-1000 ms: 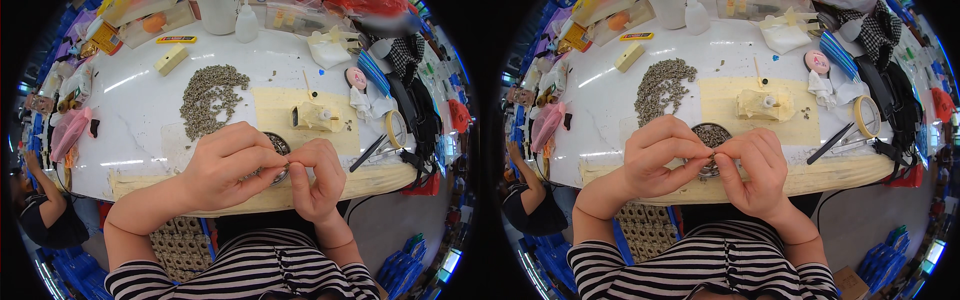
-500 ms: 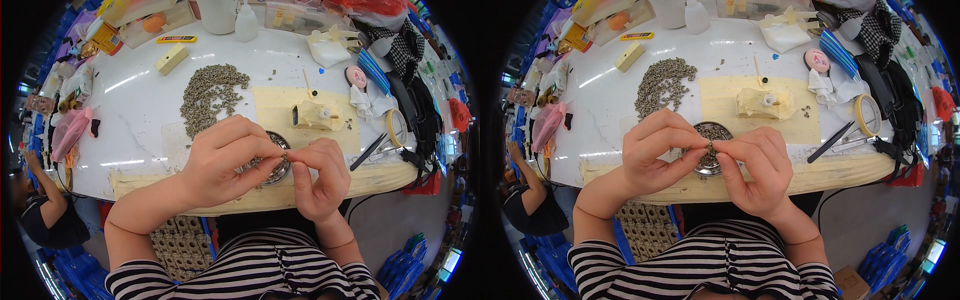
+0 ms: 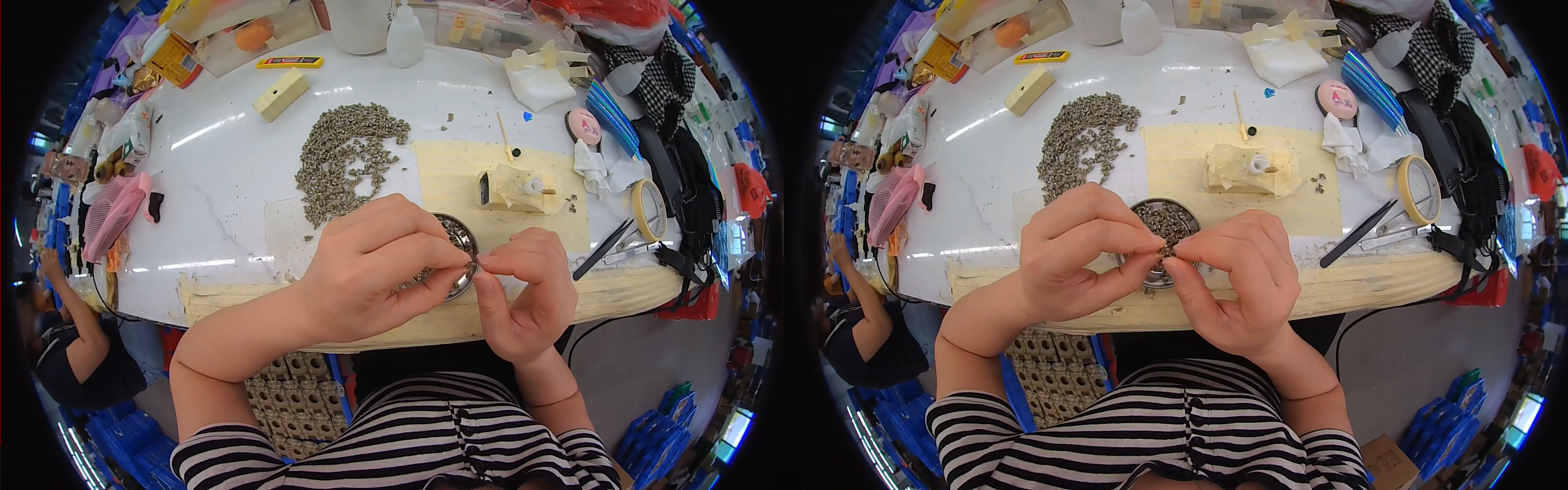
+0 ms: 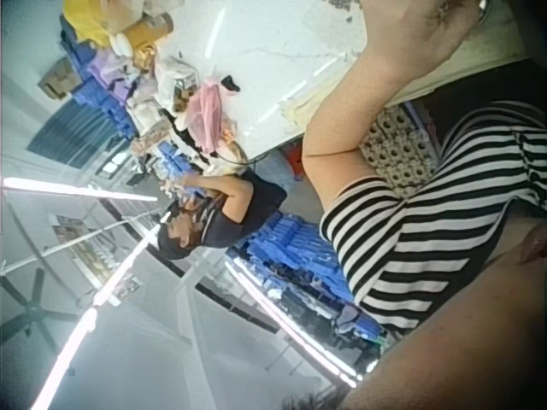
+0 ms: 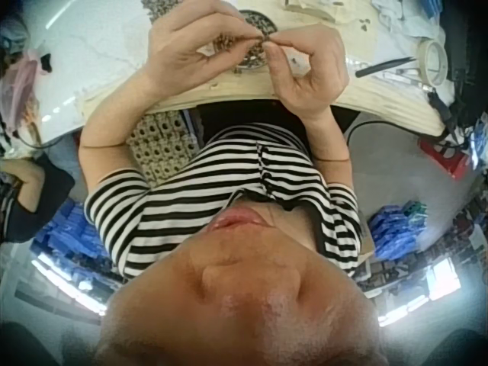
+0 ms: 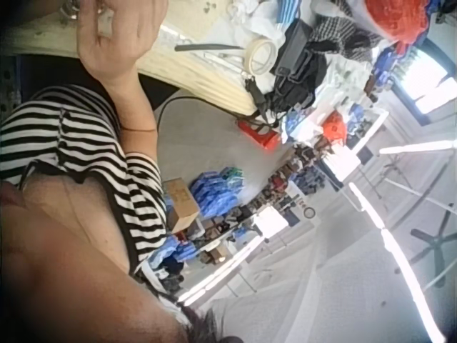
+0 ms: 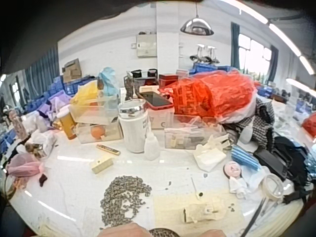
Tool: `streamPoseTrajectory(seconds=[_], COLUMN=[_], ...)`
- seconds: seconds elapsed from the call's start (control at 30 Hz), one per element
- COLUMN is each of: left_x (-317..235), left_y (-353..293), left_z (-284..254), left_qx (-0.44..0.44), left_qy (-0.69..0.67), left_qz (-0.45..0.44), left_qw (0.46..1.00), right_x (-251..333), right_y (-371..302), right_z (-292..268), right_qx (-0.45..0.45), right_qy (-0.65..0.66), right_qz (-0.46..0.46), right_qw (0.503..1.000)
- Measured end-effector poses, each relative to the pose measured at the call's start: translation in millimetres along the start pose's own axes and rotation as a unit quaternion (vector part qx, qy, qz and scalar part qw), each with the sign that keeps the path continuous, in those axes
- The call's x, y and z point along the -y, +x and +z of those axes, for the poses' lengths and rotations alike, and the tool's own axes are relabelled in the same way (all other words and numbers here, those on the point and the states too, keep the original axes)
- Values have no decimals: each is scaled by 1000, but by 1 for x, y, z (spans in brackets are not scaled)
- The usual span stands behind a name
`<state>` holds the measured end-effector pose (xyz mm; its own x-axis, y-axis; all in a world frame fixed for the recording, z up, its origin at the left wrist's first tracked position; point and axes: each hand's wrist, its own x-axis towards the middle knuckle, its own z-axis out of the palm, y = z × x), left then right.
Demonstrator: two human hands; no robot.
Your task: The person picks up a small metal pin and inserts it into a small metal component, repeating this for multiple units.
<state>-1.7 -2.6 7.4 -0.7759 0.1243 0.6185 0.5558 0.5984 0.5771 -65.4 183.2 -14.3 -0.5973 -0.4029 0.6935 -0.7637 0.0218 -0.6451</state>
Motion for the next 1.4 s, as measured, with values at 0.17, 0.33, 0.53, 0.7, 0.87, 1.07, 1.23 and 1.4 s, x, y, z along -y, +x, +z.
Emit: streamPoseTrajectory(seconds=[0.17,0.33,0.53,0.7,0.87,1.07,1.23,1.4], left_x=[1,1,1,1,3,3,2,2], left_y=[0,1,1,1,3,2,0,2], left_z=[-2,-3,-4,-5,-4,-5,-5,-6], left_qx=[-9,-12,-6,-12,-13,-20,-12,-6], left_qy=[-5,-9,-1,-25,-81,-57,-75,-69], left_qz=[-15,-20,-35,-56,-115,-96,-112,-99], left_qw=[1000,1000,999,998,990,994,991,993], right_x=[-1,-2,-5,-19,-27,-15,-4,-8], right_y=[1,1,6,26,32,31,17,11], right_z=[-3,-1,-17,-43,-40,-39,-30,-15], right_qx=[22,29,-36,-59,4,-81,-61,-33], right_qy=[-35,-39,-101,-248,-281,-306,-88,22], right_qz=[-32,-19,4,14,12,-34,-28,3], right_qw=[999,999,994,967,960,948,994,999])
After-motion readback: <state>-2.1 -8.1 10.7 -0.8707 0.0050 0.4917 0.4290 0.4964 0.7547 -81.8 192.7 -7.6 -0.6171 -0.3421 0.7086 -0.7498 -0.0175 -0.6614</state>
